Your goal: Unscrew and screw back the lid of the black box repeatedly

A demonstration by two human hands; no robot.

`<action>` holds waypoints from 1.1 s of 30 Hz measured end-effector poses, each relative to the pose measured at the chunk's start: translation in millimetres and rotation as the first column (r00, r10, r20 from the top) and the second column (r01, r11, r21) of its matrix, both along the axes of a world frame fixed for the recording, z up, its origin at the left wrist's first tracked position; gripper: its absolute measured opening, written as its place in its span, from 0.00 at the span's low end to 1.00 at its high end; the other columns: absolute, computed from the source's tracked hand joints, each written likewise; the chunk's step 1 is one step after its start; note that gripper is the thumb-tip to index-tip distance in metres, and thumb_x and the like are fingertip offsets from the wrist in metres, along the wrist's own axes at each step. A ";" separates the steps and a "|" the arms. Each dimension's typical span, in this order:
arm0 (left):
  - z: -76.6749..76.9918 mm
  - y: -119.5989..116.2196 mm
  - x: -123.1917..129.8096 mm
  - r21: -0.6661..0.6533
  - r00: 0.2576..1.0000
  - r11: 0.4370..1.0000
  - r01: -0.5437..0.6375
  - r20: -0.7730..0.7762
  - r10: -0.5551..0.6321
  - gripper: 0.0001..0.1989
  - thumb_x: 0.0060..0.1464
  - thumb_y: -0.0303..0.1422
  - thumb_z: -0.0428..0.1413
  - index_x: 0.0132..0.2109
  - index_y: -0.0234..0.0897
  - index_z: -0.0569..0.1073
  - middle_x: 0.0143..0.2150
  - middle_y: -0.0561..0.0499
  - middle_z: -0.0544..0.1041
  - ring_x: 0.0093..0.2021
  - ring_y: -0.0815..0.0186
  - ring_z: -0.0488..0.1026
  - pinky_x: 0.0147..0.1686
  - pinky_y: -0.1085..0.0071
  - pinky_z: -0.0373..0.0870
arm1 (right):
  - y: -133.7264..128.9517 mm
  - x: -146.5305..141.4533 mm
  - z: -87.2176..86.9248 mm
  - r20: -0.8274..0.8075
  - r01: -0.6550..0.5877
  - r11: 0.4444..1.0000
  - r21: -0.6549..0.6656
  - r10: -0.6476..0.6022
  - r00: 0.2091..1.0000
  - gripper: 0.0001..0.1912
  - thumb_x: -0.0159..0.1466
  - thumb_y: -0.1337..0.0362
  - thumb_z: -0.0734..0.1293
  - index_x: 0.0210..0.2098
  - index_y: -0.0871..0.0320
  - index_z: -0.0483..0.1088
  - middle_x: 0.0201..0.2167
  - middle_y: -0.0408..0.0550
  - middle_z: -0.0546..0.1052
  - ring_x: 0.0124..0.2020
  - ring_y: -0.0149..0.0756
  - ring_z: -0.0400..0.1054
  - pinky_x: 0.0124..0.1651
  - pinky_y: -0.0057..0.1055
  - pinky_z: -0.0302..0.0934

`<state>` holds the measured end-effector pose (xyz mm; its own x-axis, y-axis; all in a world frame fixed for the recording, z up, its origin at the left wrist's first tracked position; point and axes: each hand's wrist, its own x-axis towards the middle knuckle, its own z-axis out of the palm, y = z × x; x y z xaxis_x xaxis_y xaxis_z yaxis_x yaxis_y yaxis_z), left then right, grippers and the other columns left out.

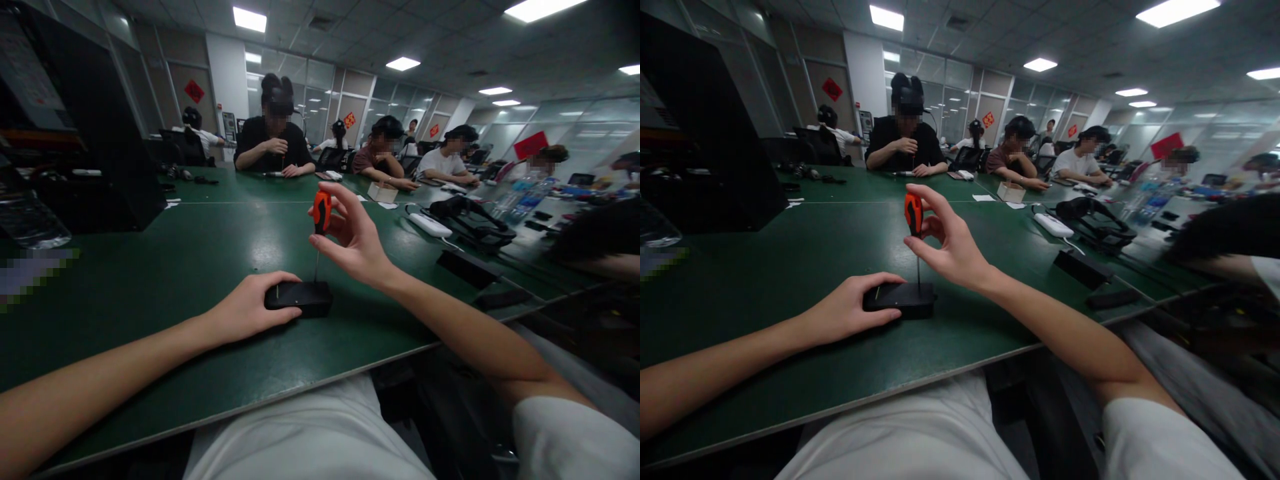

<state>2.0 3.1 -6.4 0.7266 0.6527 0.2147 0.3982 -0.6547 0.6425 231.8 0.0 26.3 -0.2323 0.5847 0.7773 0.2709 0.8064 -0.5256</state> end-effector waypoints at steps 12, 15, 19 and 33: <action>0.7 -0.6 -1.3 -0.006 1.000 1.000 -0.005 -0.004 0.005 0.22 0.56 0.41 0.63 0.56 0.38 0.76 0.46 0.49 0.82 0.41 0.58 0.79 0.45 0.66 0.74 | -1.0 1.9 -2.1 0.023 0.054 0.997 0.054 -0.055 0.998 0.38 0.63 0.53 0.73 0.68 0.44 0.55 0.56 0.50 0.69 0.50 0.42 0.71 0.50 0.39 0.74; -0.4 0.4 -1.0 -0.003 1.000 1.000 0.001 -0.005 -0.001 0.22 0.56 0.40 0.63 0.56 0.38 0.75 0.47 0.48 0.82 0.43 0.57 0.80 0.46 0.65 0.74 | -4.2 0.6 0.0 0.009 0.023 1.000 0.016 -0.023 1.000 0.38 0.63 0.53 0.73 0.68 0.44 0.54 0.55 0.50 0.69 0.50 0.40 0.71 0.50 0.38 0.74; -2.6 1.7 -0.9 0.010 1.000 1.000 -0.006 0.017 0.006 0.28 0.55 0.41 0.64 0.60 0.39 0.71 0.55 0.45 0.79 0.52 0.53 0.78 0.50 0.63 0.74 | -5.5 0.5 1.1 0.016 -0.024 1.000 -0.008 0.024 1.000 0.38 0.64 0.54 0.71 0.68 0.44 0.52 0.51 0.50 0.72 0.46 0.38 0.72 0.50 0.39 0.74; 0.7 0.1 -0.7 -0.055 1.000 0.998 -0.017 0.003 0.017 0.20 0.54 0.42 0.65 0.51 0.38 0.76 0.42 0.51 0.81 0.40 0.58 0.78 0.40 0.66 0.70 | -20.9 -14.9 -3.9 -0.079 -0.086 0.995 0.052 0.090 0.993 0.41 0.63 0.47 0.72 0.68 0.39 0.47 0.42 0.45 0.73 0.42 0.38 0.73 0.45 0.40 0.75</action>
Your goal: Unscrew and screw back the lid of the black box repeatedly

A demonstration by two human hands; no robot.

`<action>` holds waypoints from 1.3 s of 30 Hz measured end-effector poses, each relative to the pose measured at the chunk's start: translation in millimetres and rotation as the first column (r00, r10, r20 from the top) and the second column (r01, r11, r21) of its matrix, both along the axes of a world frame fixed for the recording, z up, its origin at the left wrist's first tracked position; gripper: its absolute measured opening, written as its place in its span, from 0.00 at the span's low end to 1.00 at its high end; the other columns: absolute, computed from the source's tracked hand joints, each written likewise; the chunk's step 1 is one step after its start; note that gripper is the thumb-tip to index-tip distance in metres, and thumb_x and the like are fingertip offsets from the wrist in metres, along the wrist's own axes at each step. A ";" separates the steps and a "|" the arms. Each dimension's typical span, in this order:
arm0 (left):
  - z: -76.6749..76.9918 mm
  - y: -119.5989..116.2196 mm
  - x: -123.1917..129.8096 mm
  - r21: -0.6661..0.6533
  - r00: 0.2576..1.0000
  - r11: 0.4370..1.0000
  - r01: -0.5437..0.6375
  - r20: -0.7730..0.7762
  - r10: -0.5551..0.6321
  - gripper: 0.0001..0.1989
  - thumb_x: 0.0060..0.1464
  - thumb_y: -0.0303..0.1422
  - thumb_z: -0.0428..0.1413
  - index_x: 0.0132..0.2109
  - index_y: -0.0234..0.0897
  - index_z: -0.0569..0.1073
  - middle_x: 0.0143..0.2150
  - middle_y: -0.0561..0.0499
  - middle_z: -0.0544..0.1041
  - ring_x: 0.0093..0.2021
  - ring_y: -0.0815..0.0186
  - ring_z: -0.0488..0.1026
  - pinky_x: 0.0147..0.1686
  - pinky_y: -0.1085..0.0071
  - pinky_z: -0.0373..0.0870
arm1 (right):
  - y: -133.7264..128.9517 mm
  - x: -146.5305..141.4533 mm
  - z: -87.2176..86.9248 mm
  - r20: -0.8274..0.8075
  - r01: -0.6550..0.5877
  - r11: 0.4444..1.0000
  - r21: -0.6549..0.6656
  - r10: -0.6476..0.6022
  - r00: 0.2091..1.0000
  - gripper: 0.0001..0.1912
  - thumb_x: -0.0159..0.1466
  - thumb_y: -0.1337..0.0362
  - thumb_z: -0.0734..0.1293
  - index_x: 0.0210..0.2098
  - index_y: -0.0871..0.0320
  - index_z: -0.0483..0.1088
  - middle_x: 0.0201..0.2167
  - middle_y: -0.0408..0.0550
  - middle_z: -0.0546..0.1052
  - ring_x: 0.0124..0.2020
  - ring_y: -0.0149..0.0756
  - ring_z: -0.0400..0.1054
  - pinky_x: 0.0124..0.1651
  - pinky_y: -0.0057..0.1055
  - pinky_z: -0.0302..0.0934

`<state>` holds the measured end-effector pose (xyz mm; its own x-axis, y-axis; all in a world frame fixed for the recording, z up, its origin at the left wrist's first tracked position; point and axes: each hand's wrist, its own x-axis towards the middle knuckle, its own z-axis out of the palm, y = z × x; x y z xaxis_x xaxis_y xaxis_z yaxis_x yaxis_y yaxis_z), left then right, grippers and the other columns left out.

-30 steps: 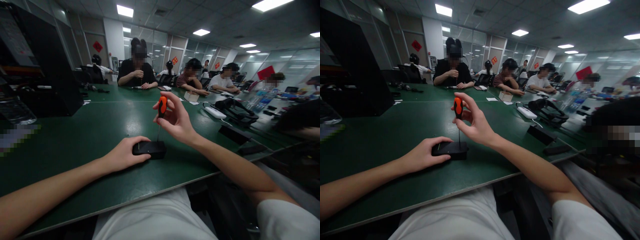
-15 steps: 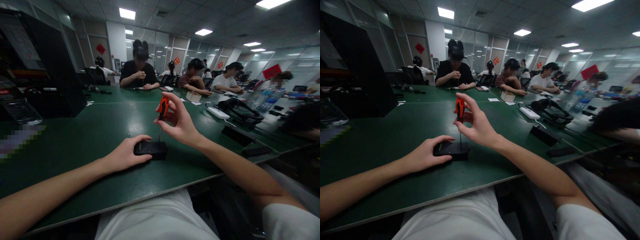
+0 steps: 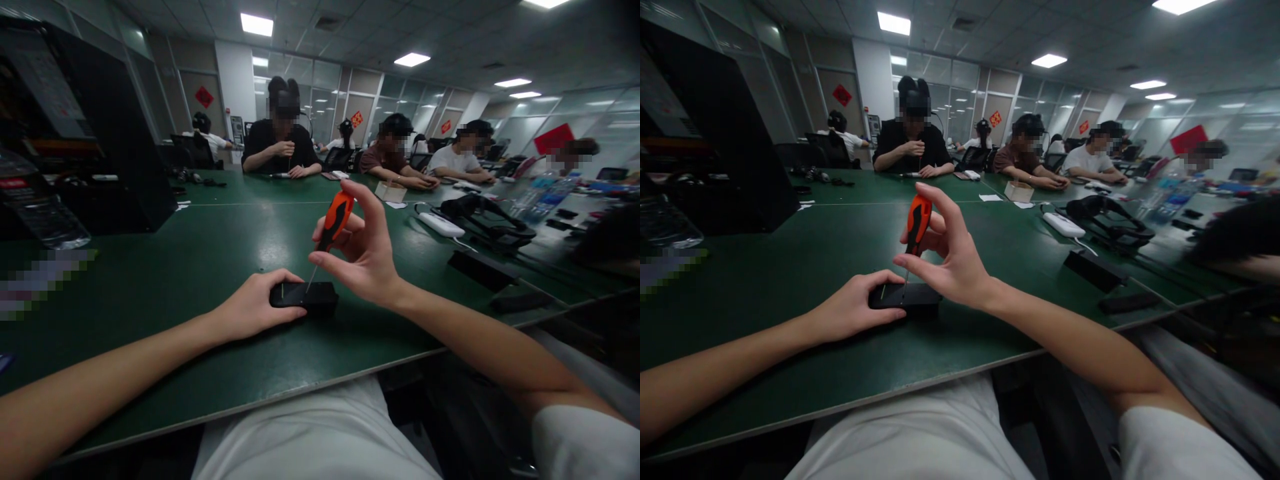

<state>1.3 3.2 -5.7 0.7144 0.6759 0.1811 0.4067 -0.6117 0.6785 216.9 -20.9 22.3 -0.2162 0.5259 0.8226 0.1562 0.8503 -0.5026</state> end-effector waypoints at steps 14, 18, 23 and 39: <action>-2.3 1.3 -0.7 -0.032 1.000 0.999 0.009 0.014 -0.008 0.20 0.54 0.42 0.65 0.51 0.38 0.76 0.45 0.50 0.81 0.42 0.57 0.78 0.43 0.65 0.70 | 3.3 -1.9 -8.9 0.066 -0.018 1.000 -0.026 0.019 0.998 0.42 0.65 0.46 0.70 0.68 0.43 0.42 0.43 0.46 0.71 0.43 0.38 0.72 0.44 0.40 0.74; -3.4 1.9 -0.1 -0.029 1.000 1.000 0.004 0.012 -0.004 0.21 0.54 0.42 0.65 0.52 0.38 0.76 0.47 0.49 0.81 0.44 0.56 0.77 0.45 0.63 0.70 | 1.6 -1.2 -10.4 0.076 -0.012 1.000 -0.011 0.013 0.997 0.42 0.66 0.49 0.70 0.68 0.42 0.42 0.43 0.46 0.71 0.42 0.38 0.71 0.43 0.39 0.73; -3.9 1.6 0.1 -0.020 1.000 1.000 0.007 0.009 -0.006 0.21 0.54 0.40 0.65 0.52 0.37 0.75 0.47 0.48 0.81 0.44 0.56 0.77 0.46 0.62 0.70 | 3.7 -2.1 -10.3 0.071 -0.064 0.998 0.006 0.063 0.995 0.42 0.65 0.54 0.72 0.68 0.44 0.44 0.42 0.45 0.71 0.42 0.37 0.71 0.44 0.37 0.72; -4.3 -10.8 10.9 0.369 0.964 0.921 0.124 0.177 -0.200 0.09 0.66 0.28 0.53 0.50 0.36 0.75 0.51 0.45 0.80 0.53 0.60 0.76 0.56 0.64 0.71 | -0.1 2.5 5.2 0.102 -0.116 0.987 -0.109 0.128 0.987 0.39 0.64 0.54 0.73 0.66 0.45 0.48 0.50 0.50 0.70 0.50 0.40 0.71 0.52 0.40 0.71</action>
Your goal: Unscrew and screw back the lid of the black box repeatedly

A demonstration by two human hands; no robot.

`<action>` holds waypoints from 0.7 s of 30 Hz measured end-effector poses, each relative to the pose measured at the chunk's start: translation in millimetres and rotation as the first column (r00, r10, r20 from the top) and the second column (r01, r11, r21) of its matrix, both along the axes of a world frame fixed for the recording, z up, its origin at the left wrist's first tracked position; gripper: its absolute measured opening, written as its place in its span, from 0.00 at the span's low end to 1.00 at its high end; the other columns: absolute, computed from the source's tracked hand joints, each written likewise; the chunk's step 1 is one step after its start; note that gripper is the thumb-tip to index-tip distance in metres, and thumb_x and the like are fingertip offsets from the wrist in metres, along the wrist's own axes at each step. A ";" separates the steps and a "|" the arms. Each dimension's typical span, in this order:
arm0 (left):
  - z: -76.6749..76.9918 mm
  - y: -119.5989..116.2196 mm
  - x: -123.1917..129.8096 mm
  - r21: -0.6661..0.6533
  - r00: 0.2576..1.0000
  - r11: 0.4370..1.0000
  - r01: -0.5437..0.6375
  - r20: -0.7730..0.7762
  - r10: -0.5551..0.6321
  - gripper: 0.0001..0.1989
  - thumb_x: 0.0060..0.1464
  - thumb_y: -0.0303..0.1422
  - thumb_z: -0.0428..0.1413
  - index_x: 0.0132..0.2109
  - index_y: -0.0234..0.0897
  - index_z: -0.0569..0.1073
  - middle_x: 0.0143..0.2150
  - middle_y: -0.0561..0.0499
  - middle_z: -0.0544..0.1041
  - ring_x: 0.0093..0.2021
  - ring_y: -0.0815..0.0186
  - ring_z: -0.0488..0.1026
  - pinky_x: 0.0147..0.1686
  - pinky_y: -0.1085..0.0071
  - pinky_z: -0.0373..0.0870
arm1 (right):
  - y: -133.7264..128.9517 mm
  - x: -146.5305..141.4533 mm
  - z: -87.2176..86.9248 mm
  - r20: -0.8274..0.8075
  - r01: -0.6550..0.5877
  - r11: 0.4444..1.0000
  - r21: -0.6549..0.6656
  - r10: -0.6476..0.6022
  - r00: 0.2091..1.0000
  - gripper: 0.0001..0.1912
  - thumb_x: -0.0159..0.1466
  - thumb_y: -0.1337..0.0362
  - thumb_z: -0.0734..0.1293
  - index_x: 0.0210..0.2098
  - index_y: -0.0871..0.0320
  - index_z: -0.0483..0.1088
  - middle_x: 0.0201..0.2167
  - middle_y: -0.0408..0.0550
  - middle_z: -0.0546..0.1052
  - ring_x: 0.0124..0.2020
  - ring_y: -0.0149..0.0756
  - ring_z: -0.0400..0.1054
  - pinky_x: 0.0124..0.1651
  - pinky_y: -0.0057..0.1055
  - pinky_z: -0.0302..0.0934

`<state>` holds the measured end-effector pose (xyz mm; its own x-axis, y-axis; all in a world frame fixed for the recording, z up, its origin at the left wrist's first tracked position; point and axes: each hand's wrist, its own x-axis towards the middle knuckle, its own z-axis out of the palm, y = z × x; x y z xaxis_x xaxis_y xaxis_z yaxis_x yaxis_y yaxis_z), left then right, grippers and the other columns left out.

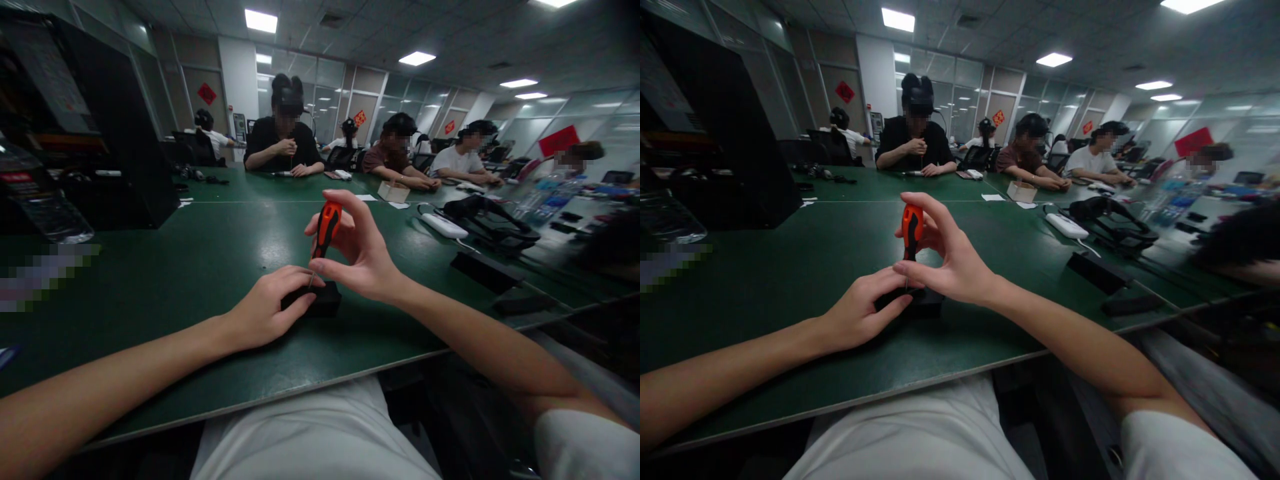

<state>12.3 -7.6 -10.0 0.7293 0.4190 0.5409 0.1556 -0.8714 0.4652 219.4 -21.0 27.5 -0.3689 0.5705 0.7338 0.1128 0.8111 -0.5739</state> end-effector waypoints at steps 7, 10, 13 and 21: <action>-3.8 3.7 0.8 -0.028 1.000 1.000 0.009 -0.017 -0.009 0.12 0.64 0.28 0.56 0.54 0.34 0.74 0.53 0.44 0.80 0.54 0.60 0.77 0.57 0.64 0.71 | 0.6 1.8 2.1 -0.047 -0.164 0.982 -0.094 0.160 0.986 0.32 0.66 0.59 0.70 0.63 0.42 0.49 0.50 0.45 0.68 0.40 0.33 0.73 0.47 0.40 0.74; -4.1 4.4 1.5 -0.067 1.000 0.998 -0.010 -0.030 0.008 0.12 0.63 0.29 0.57 0.53 0.34 0.74 0.53 0.44 0.80 0.53 0.59 0.77 0.56 0.64 0.71 | 0.7 2.0 2.3 -0.058 -0.133 0.990 -0.049 0.130 0.990 0.32 0.65 0.61 0.71 0.62 0.44 0.50 0.49 0.45 0.69 0.40 0.33 0.73 0.48 0.40 0.73; -5.3 4.8 1.7 -0.092 0.998 0.996 -0.024 -0.056 0.019 0.14 0.63 0.30 0.58 0.54 0.35 0.74 0.52 0.45 0.80 0.52 0.59 0.78 0.55 0.64 0.72 | 1.0 1.4 2.4 -0.060 -0.053 0.998 -0.035 0.051 0.997 0.32 0.65 0.61 0.72 0.61 0.46 0.51 0.47 0.45 0.70 0.42 0.34 0.72 0.49 0.40 0.73; -1.6 4.8 -5.1 -0.051 0.991 0.998 -0.043 -0.127 0.037 0.14 0.66 0.32 0.55 0.56 0.36 0.72 0.53 0.44 0.80 0.52 0.58 0.77 0.54 0.63 0.72 | 4.1 7.9 3.1 -0.044 -0.012 0.998 0.070 0.015 0.999 0.25 0.65 0.63 0.72 0.54 0.50 0.55 0.43 0.43 0.72 0.37 0.30 0.72 0.42 0.32 0.72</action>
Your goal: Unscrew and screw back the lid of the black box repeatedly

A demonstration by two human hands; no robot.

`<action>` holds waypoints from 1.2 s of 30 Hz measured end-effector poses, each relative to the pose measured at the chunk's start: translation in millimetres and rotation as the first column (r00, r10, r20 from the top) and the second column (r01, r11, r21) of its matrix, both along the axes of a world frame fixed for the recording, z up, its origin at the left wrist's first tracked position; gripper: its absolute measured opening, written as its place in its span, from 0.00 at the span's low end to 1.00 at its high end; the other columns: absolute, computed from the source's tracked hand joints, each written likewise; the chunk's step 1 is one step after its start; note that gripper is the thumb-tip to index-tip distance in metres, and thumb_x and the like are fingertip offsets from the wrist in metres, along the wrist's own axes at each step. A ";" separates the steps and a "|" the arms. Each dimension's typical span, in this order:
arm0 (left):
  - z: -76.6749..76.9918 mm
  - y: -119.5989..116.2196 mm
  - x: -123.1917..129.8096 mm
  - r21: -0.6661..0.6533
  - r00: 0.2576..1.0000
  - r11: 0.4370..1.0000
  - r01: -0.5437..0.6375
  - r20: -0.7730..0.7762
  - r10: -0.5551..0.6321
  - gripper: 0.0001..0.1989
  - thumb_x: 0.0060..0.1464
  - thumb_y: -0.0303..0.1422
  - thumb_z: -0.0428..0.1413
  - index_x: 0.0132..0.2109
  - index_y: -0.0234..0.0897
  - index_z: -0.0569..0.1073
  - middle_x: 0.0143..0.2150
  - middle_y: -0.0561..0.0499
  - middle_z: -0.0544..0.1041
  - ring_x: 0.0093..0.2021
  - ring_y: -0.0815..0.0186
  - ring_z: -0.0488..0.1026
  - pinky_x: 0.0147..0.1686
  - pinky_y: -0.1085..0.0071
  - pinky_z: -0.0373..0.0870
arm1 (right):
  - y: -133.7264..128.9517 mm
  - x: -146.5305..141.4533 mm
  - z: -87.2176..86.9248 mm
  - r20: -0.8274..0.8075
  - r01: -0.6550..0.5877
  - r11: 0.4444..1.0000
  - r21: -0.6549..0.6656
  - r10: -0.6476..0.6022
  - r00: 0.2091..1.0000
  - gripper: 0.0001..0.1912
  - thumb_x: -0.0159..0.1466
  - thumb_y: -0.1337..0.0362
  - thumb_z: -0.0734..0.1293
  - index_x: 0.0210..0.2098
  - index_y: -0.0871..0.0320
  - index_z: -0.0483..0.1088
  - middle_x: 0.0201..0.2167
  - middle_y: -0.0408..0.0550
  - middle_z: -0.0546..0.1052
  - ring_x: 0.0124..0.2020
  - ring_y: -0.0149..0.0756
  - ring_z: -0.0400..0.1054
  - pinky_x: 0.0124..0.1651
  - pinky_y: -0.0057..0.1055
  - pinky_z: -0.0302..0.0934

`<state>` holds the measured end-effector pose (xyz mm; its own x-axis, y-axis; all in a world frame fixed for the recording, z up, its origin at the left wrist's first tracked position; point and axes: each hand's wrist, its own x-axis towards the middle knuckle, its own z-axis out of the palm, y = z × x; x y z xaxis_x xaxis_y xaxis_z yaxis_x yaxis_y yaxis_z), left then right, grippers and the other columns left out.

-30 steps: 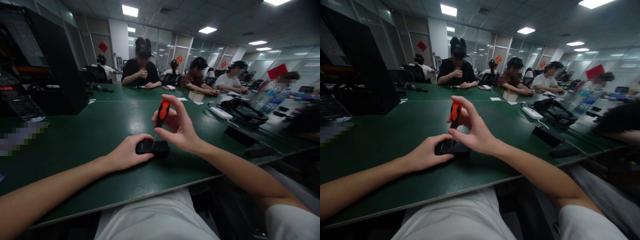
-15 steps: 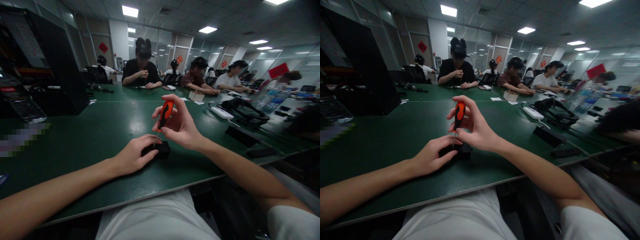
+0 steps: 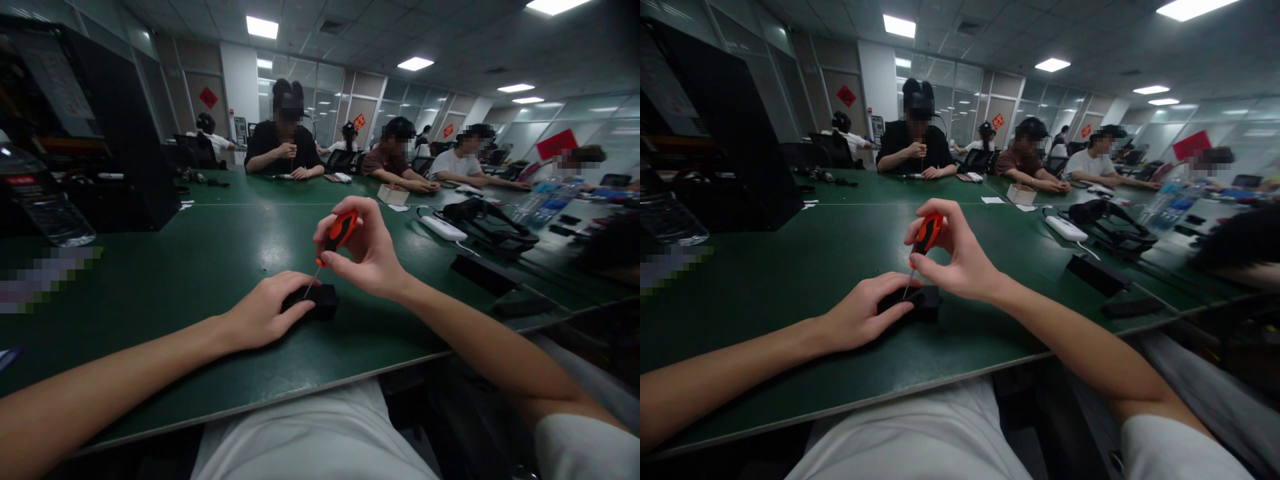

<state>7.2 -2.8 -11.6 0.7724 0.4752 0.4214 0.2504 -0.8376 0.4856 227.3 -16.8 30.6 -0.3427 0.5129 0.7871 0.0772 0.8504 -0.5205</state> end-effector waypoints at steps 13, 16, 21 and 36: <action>16.1 7.1 -12.3 0.036 0.989 0.999 -0.019 -0.143 0.024 0.17 0.60 0.43 0.62 0.49 0.36 0.79 0.45 0.47 0.82 0.43 0.60 0.79 0.43 0.68 0.72 | -0.2 32.9 33.3 0.595 -0.030 0.985 0.168 -0.077 0.800 0.11 0.67 0.60 0.70 0.40 0.62 0.78 0.31 0.48 0.81 0.28 0.27 0.71 0.32 0.23 0.60; 15.2 8.4 -11.4 0.021 0.990 0.999 -0.035 -0.134 0.037 0.16 0.59 0.43 0.63 0.48 0.37 0.80 0.44 0.48 0.82 0.42 0.61 0.79 0.42 0.70 0.71 | 1.9 48.7 43.1 0.608 0.011 0.994 0.109 -0.075 0.790 0.11 0.66 0.60 0.70 0.39 0.63 0.80 0.31 0.49 0.82 0.29 0.28 0.73 0.32 0.23 0.62; 14.0 9.1 -12.2 0.032 0.987 0.998 -0.056 -0.148 0.060 0.16 0.59 0.43 0.63 0.48 0.38 0.80 0.45 0.49 0.82 0.44 0.60 0.79 0.43 0.70 0.71 | 3.5 64.1 50.0 0.639 0.047 0.999 -0.008 -0.032 0.768 0.12 0.65 0.58 0.72 0.37 0.63 0.81 0.31 0.49 0.83 0.29 0.30 0.75 0.32 0.22 0.64; 13.6 7.7 -11.7 0.050 0.986 0.996 -0.071 -0.149 0.078 0.15 0.59 0.43 0.63 0.48 0.38 0.79 0.46 0.49 0.82 0.44 0.60 0.79 0.41 0.71 0.70 | 1.5 65.4 51.6 0.666 0.044 0.998 -0.044 -0.004 0.746 0.13 0.65 0.58 0.71 0.38 0.63 0.81 0.32 0.49 0.83 0.31 0.30 0.76 0.34 0.22 0.66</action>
<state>-4.5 4.9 2.0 0.7917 0.5175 0.3246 0.3805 -0.8334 0.4007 292.6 -15.3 82.2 -0.7563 0.5617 0.3354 0.4407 0.8163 -0.3734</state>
